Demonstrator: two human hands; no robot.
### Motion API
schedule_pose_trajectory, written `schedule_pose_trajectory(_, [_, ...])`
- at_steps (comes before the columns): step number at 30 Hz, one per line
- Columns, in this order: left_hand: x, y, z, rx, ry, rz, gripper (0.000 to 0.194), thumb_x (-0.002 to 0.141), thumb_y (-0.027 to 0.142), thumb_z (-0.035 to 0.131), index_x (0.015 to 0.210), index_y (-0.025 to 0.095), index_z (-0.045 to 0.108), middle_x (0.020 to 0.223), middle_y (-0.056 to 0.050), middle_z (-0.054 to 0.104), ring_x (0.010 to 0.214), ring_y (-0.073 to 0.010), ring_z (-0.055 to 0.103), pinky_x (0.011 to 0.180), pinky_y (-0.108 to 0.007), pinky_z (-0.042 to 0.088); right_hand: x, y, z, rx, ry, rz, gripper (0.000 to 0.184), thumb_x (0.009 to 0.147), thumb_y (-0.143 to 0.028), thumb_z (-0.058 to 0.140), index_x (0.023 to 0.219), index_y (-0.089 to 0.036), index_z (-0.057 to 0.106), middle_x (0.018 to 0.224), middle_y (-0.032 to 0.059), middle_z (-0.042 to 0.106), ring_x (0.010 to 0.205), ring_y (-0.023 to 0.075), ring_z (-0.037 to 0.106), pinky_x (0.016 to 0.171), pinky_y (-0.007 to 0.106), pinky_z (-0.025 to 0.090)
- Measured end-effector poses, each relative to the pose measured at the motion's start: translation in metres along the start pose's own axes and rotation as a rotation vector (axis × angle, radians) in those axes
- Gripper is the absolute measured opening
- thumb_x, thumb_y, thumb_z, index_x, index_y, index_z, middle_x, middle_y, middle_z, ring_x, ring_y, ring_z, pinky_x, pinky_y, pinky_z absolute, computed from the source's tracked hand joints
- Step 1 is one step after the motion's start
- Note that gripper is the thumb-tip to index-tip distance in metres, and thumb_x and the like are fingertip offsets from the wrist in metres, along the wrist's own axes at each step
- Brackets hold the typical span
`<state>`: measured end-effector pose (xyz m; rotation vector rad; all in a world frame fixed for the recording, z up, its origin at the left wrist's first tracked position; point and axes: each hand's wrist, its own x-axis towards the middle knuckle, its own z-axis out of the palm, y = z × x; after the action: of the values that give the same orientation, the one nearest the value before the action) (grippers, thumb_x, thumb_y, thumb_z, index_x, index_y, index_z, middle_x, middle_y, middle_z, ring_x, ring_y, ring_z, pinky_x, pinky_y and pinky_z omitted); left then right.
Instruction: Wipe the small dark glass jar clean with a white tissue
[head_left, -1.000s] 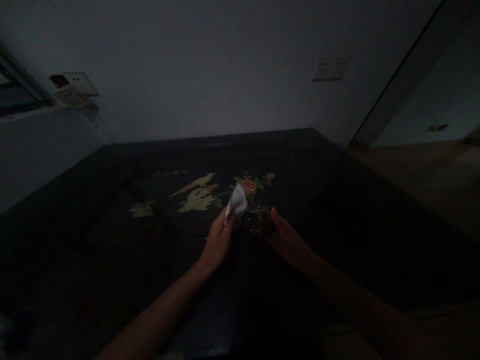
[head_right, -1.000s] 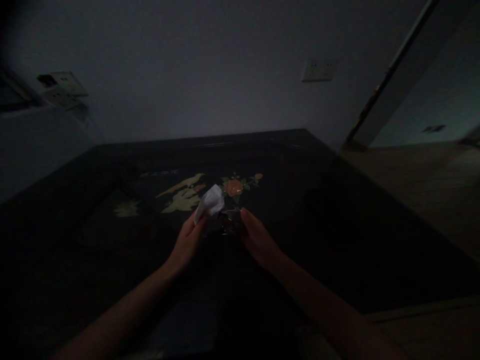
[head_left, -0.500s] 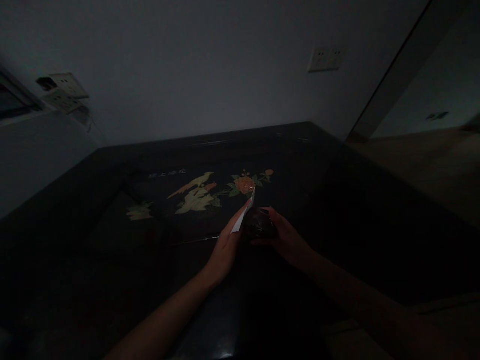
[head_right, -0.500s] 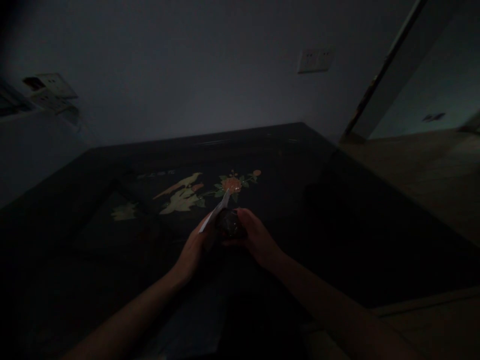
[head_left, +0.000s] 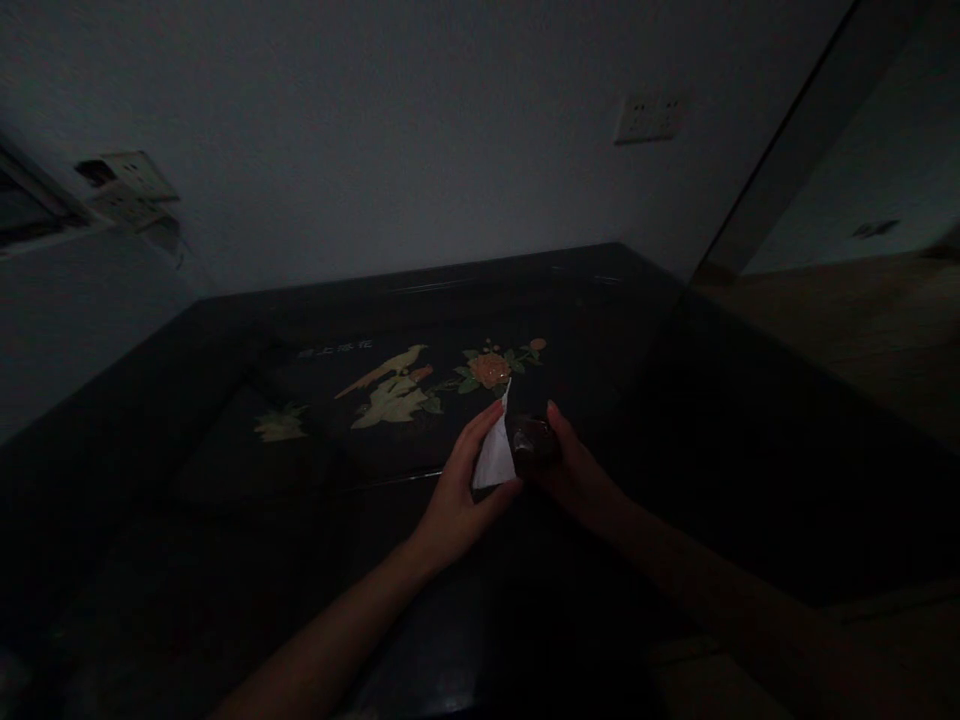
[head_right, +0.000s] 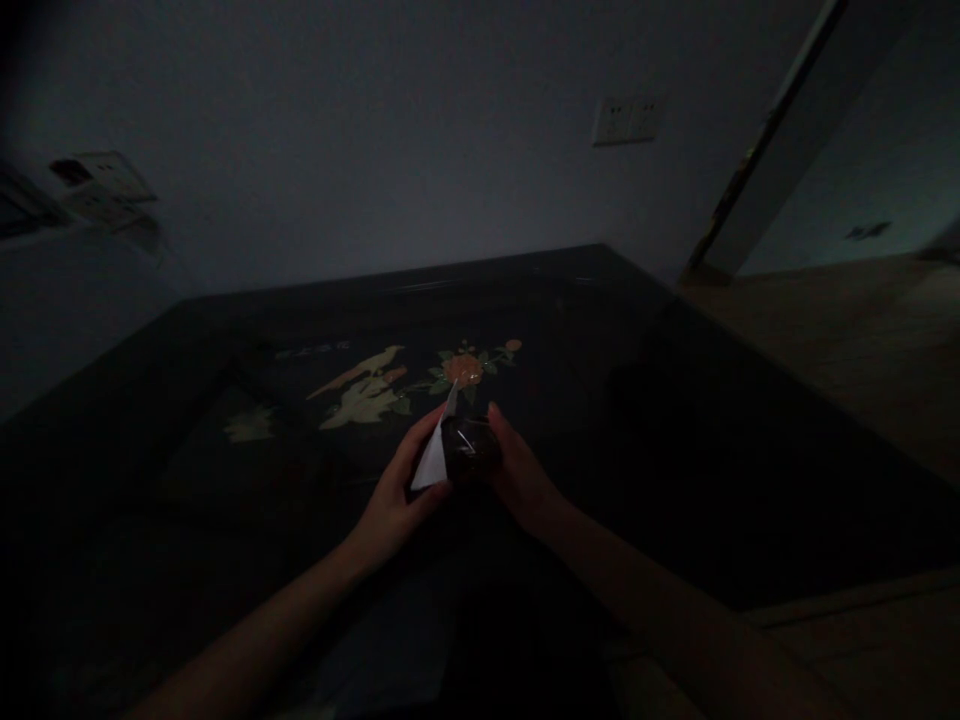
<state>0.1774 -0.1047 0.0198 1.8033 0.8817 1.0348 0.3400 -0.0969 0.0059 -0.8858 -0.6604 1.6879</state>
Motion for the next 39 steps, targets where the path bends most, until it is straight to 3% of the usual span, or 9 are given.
schedule_pose_trajectory(4, [0.003,-0.001,-0.001,0.038,0.116,-0.017,0.050,0.081,0.033,0.063,0.129,0.024,0.051,0.136,-0.008,0.049,0.129,-0.0262,0.041,0.110,-0.040,0.028,0.000,-0.002,0.001,0.007,0.016,0.017,0.041,0.081,-0.060,0.054,0.085,-0.021,0.067,0.080,0.0024,0.072,0.066,0.0159,0.064,0.054,0.025,0.050])
schedule_pose_trajectory(8, [0.005,-0.010,-0.005,-0.139,0.182,-0.116,0.033,0.082,0.033,0.061,0.113,0.021,0.064,0.120,-0.006,0.061,0.116,-0.0261,0.052,0.104,-0.037,0.035,-0.001,-0.009,0.004,0.012,-0.004,0.020,0.048,0.087,-0.060,0.045,0.084,-0.019,0.068,0.077,0.0043,0.072,0.056,0.0139,0.063,0.049,0.024,0.050])
schedule_pose_trajectory(15, [0.015,-0.028,-0.013,-0.443,0.327,-0.407,0.045,0.077,0.032,0.064,0.120,0.020,0.057,0.113,-0.007,0.065,0.100,-0.0238,0.061,0.092,-0.036,0.046,0.000,-0.018,0.005,0.041,0.005,0.054,0.056,0.094,-0.056,0.029,0.090,-0.017,0.069,0.083,0.0073,0.074,0.061,0.0155,0.068,0.050,0.024,0.051])
schedule_pose_trajectory(18, [0.019,-0.028,-0.022,-0.333,0.336,-0.448,0.056,0.075,0.029,0.065,0.128,0.022,0.050,0.119,-0.008,0.061,0.101,-0.0240,0.061,0.090,-0.038,0.048,-0.001,-0.017,0.004,0.047,-0.033,0.059,0.057,0.091,-0.062,0.033,0.091,-0.017,0.068,0.086,0.0077,0.074,0.065,0.0159,0.069,0.054,0.024,0.053])
schedule_pose_trajectory(22, [0.022,-0.034,-0.032,0.040,0.283,-0.351,0.049,0.078,0.025,0.059,0.127,0.021,0.051,0.129,-0.010,0.056,0.120,-0.0264,0.052,0.105,-0.044,0.036,-0.001,-0.014,0.001,0.089,-0.134,0.068,0.054,0.081,-0.065,0.052,0.099,-0.017,0.066,0.090,0.0072,0.073,0.071,0.0175,0.070,0.058,0.026,0.056])
schedule_pose_trajectory(28, [0.018,-0.031,-0.032,0.449,0.235,-0.079,0.035,0.082,0.022,0.054,0.116,0.022,0.060,0.145,-0.010,0.039,0.137,-0.0275,0.031,0.113,-0.048,0.023,-0.002,-0.014,0.001,0.037,-0.169,0.079,0.055,0.062,-0.038,0.084,0.106,-0.021,0.057,0.099,0.0038,0.070,0.080,0.0189,0.070,0.063,0.028,0.058])
schedule_pose_trajectory(31, [0.017,-0.019,-0.027,0.185,0.218,-0.121,0.031,0.087,0.034,0.050,0.113,0.021,0.061,0.136,-0.010,0.050,0.131,-0.0269,0.041,0.110,-0.046,0.029,-0.002,-0.014,0.002,-0.036,-0.184,0.055,0.054,0.066,-0.041,0.080,0.108,-0.020,0.054,0.099,0.0055,0.069,0.078,0.0184,0.070,0.061,0.026,0.056])
schedule_pose_trajectory(35, [0.018,-0.011,-0.018,-0.458,0.139,-0.386,0.047,0.084,0.056,0.053,0.116,0.022,0.058,0.128,-0.011,0.058,0.120,-0.0279,0.053,0.101,-0.043,0.040,-0.003,-0.012,0.000,-0.121,-0.260,-0.018,0.050,0.072,-0.052,0.071,0.105,-0.020,0.054,0.090,0.0052,0.069,0.066,0.0156,0.067,0.054,0.025,0.054])
schedule_pose_trajectory(39, [0.015,-0.006,-0.009,-0.794,-0.085,-0.494,0.059,0.077,0.064,0.057,0.115,0.019,0.060,0.117,-0.012,0.065,0.108,-0.0287,0.060,0.093,-0.043,0.046,-0.006,-0.011,0.000,-0.227,-0.325,-0.072,0.052,0.071,-0.059,0.068,0.100,-0.019,0.053,0.076,0.0009,0.066,0.056,0.0127,0.062,0.050,0.024,0.050])
